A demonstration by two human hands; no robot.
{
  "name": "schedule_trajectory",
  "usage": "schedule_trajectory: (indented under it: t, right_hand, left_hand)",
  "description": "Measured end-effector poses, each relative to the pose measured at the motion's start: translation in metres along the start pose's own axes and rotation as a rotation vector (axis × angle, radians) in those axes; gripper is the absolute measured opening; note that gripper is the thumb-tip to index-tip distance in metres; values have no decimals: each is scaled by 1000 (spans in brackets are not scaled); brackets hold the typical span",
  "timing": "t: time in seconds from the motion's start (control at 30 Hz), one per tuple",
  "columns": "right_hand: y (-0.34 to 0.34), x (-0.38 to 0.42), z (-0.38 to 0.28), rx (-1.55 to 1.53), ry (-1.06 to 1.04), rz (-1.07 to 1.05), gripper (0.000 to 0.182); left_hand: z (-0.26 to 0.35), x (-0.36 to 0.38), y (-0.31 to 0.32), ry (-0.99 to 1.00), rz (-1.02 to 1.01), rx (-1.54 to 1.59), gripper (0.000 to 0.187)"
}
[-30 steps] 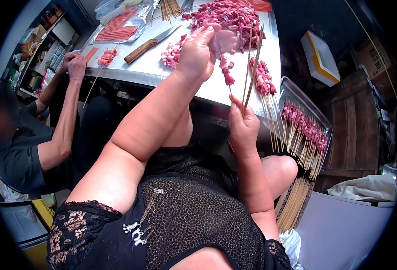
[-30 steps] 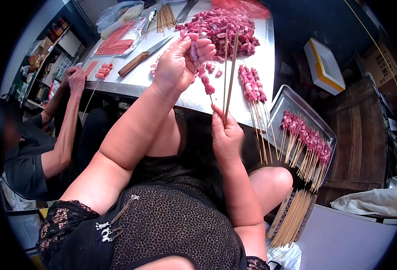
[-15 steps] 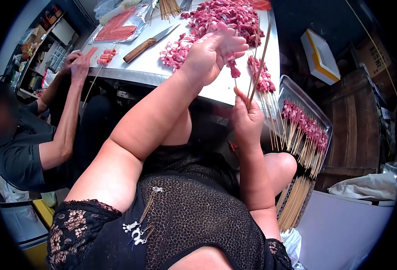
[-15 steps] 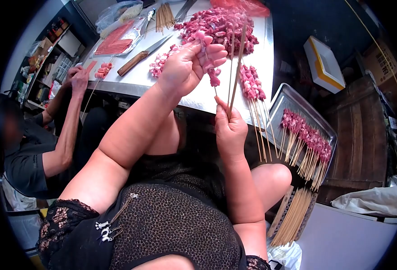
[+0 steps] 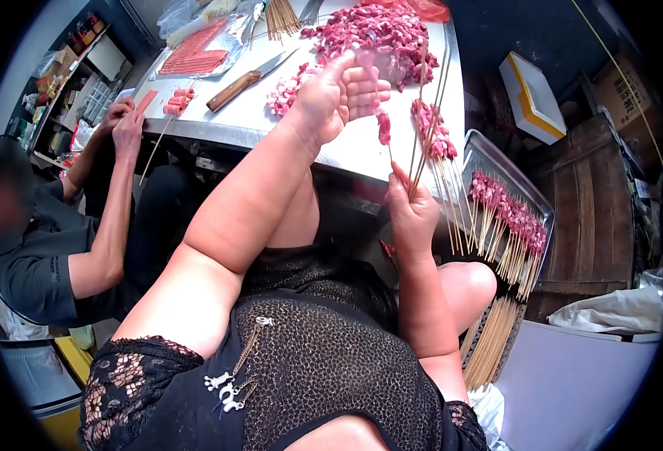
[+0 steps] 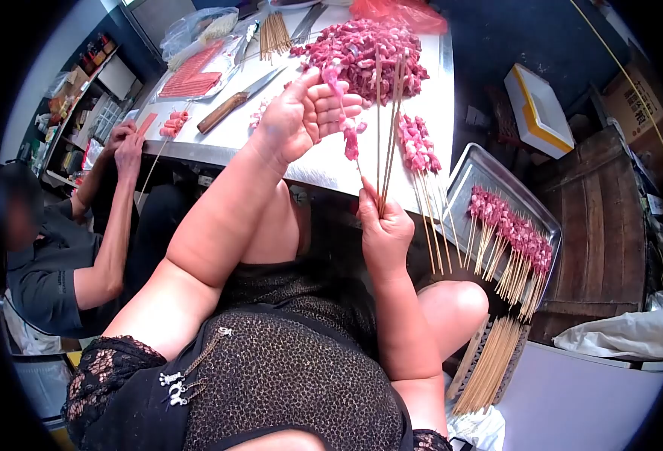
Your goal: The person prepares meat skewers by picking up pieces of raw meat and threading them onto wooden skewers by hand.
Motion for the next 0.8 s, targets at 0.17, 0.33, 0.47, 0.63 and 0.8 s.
schedule_trajectory:
  t: [0.17, 0.33, 0.47, 0.63, 0.8]
  right_hand:
    - [4, 5, 8, 2, 62, -65, 22]
    - [2, 2, 0, 5, 115, -88, 21]
    - [2, 1, 0, -5, 89, -81, 24]
    - [1, 1, 2, 40, 76, -93, 21]
    - [7, 1, 1, 9, 88, -116, 22]
  left_hand:
    - [9, -2, -4, 214, 41, 58, 22]
    - [8, 3, -1, 188, 4, 79, 30]
    - [1, 3, 8, 58, -17, 44, 36]
    - [-2, -1, 6, 95, -24, 39, 31]
    - [-5, 2, 7, 247, -13, 103, 22]
Point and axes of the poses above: each hand's wrist, its own x-axis away from the middle knuckle, its own y-axis out of the palm, z = x × y, the point moved 4 cm from there along -x, towards the middle knuckle, and after that the axes turned 13 degrees about -y, right-handed, at the moved point
